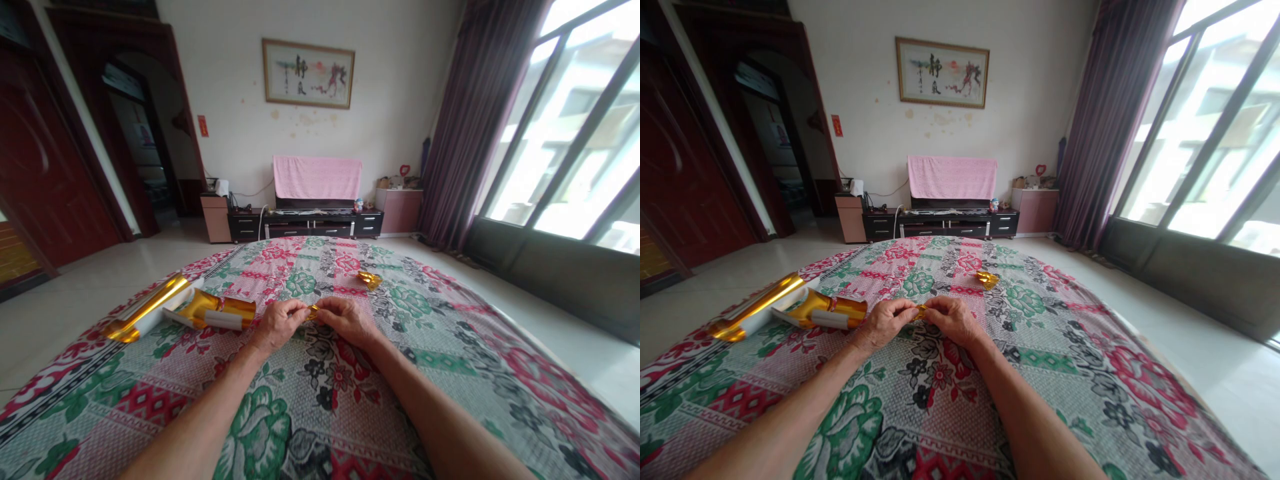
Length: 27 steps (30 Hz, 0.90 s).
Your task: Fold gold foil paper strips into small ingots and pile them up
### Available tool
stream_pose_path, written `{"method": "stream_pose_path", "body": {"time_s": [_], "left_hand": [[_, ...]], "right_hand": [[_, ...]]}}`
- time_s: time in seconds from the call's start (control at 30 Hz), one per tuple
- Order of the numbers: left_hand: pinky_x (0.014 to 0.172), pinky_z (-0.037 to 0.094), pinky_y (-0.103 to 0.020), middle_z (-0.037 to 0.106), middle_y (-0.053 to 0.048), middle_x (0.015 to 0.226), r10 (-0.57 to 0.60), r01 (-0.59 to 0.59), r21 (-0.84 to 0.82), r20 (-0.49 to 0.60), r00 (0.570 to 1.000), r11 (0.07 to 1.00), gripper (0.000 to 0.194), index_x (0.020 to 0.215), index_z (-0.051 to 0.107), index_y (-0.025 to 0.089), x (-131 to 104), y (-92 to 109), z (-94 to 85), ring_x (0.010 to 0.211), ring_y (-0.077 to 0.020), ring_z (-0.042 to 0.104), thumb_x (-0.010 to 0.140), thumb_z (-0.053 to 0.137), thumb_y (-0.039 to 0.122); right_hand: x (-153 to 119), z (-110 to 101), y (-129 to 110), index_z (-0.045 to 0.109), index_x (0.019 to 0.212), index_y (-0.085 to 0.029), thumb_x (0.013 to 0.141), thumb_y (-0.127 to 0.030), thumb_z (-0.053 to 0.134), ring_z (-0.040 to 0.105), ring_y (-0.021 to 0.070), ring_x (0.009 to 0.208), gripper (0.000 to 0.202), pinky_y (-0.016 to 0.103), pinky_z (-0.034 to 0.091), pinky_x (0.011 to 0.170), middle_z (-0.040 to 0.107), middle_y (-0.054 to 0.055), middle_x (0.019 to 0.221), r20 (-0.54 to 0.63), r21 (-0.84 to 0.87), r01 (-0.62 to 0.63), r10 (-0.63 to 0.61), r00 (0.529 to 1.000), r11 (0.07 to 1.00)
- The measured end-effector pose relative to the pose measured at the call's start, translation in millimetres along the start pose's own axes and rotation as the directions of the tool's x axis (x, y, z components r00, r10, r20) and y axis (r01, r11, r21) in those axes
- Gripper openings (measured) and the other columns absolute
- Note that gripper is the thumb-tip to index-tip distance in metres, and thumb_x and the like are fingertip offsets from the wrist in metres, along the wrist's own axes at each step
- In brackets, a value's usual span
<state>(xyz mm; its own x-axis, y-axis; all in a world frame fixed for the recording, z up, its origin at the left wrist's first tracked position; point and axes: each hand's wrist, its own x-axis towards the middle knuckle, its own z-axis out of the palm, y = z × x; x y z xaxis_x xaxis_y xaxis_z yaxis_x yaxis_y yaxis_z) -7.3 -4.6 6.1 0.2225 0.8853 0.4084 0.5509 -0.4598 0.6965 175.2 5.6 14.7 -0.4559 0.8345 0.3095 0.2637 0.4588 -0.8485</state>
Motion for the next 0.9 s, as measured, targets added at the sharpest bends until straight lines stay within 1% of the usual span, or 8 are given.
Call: {"method": "stream_pose_path", "body": {"time_s": [0.07, 0.17, 0.23, 0.37, 0.57, 0.63, 0.7, 0.9], "left_hand": [[0.057, 0.041, -0.019, 0.064, 0.0, 0.066, 0.01, -0.01, -0.01, 0.003, 1.0, 1.0, 0.025, 0.077, 0.067, 0.016, 0, -1, 1.1, 0.061, -0.0113, 0.055, 0.077, 0.05, 0.034], [0.059, 0.043, -0.02, 0.067, -0.001, 0.069, 0.019, -0.019, -0.033, -0.001, 1.0, 0.999, 0.024, 0.078, 0.068, 0.017, 0, -2, 2.2, 0.064, -0.0126, 0.058, 0.077, 0.051, 0.034], [0.061, 0.045, -0.021, 0.068, -0.001, 0.072, 0.014, -0.014, -0.061, -0.001, 1.0, 0.998, 0.024, 0.08, 0.069, 0.017, 0, -2, 2.3, 0.066, -0.0132, 0.06, 0.076, 0.052, 0.034], [0.063, 0.047, -0.021, 0.07, -0.001, 0.076, -0.012, 0.012, -0.107, -0.001, 1.0, 0.994, 0.024, 0.082, 0.069, 0.017, -1, 0, 1.4, 0.069, -0.014, 0.061, 0.073, 0.057, 0.036], [0.064, 0.047, -0.022, 0.07, -0.002, 0.081, 0.012, -0.005, -0.149, 0.049, 0.999, 0.989, 0.03, 0.091, 0.068, 0.016, -2, 1, 0.1, 0.07, -0.014, 0.061, 0.07, 0.061, 0.037], [0.064, 0.046, -0.022, 0.069, -0.002, 0.079, 0.015, -0.007, -0.141, 0.053, 0.998, 0.99, 0.029, 0.091, 0.068, 0.016, -2, 2, -0.8, 0.07, -0.0137, 0.06, 0.07, 0.06, 0.036], [0.062, 0.045, -0.021, 0.068, 0.0, 0.075, 0.007, -0.001, -0.138, 0.049, 0.999, 0.99, 0.026, 0.086, 0.069, 0.017, -2, 4, -2.2, 0.067, -0.0128, 0.058, 0.072, 0.058, 0.035], [0.053, 0.04, -0.018, 0.061, 0.002, 0.061, -0.055, 0.054, -0.162, 0.001, 0.999, 0.985, 0.026, 0.076, 0.068, 0.015, -1, 7, -5.3, 0.056, -0.0096, 0.051, 0.073, 0.054, 0.037]], "right_hand": [[0, 2, -1, 0.064, 0.077, -0.017, 0.079, -0.034, 0.05, 0.047, 0.0084, 0.054, 0.022, 0.019, 0.036, 0.052, 0.058, -0.002, 0.062, -0.02, -0.029, 0.006, -0.006, 1.0, 1.0], [0, 4, -2, 0.062, 0.065, -0.016, 0.079, -0.035, 0.049, 0.044, 0.0077, 0.051, 0.026, 0.018, 0.032, 0.048, 0.052, -0.003, 0.055, -0.064, -0.1, 0.002, -0.009, 0.998, 0.995], [0, 5, -2, 0.06, 0.062, -0.016, 0.079, -0.034, 0.048, 0.042, 0.0077, 0.051, 0.027, 0.018, 0.031, 0.048, 0.05, -0.004, 0.053, -0.09, -0.111, 0.001, -0.011, 0.996, 0.994], [0, 6, -2, 0.06, 0.063, -0.017, 0.08, -0.032, 0.047, 0.044, 0.0082, 0.053, 0.026, 0.019, 0.033, 0.05, 0.052, -0.003, 0.056, -0.079, -0.065, 0.021, -0.026, 0.997, 0.998], [1, 5, 0, 0.061, 0.071, -0.017, 0.078, -0.036, 0.049, 0.046, 0.0092, 0.055, 0.024, 0.02, 0.035, 0.053, 0.055, -0.002, 0.06, -0.106, 0.053, -0.001, 0.007, 0.994, 0.999], [1, 4, 0, 0.061, 0.073, -0.017, 0.078, -0.039, 0.049, 0.046, 0.0091, 0.055, 0.025, 0.02, 0.036, 0.053, 0.055, -0.002, 0.061, -0.118, 0.089, 0.004, 0.007, 0.993, 0.996], [1, 4, -2, 0.06, 0.073, -0.017, 0.078, -0.041, 0.05, 0.046, 0.0088, 0.056, 0.027, 0.019, 0.036, 0.053, 0.055, -0.002, 0.061, -0.117, 0.104, 0.006, 0.007, 0.993, 0.995], [1, 5, -2, 0.06, 0.073, -0.015, 0.08, -0.04, 0.049, 0.044, 0.0076, 0.055, 0.028, 0.018, 0.035, 0.051, 0.055, -0.002, 0.062, -0.101, 0.067, -0.001, 0.007, 0.995, 0.998]]}}
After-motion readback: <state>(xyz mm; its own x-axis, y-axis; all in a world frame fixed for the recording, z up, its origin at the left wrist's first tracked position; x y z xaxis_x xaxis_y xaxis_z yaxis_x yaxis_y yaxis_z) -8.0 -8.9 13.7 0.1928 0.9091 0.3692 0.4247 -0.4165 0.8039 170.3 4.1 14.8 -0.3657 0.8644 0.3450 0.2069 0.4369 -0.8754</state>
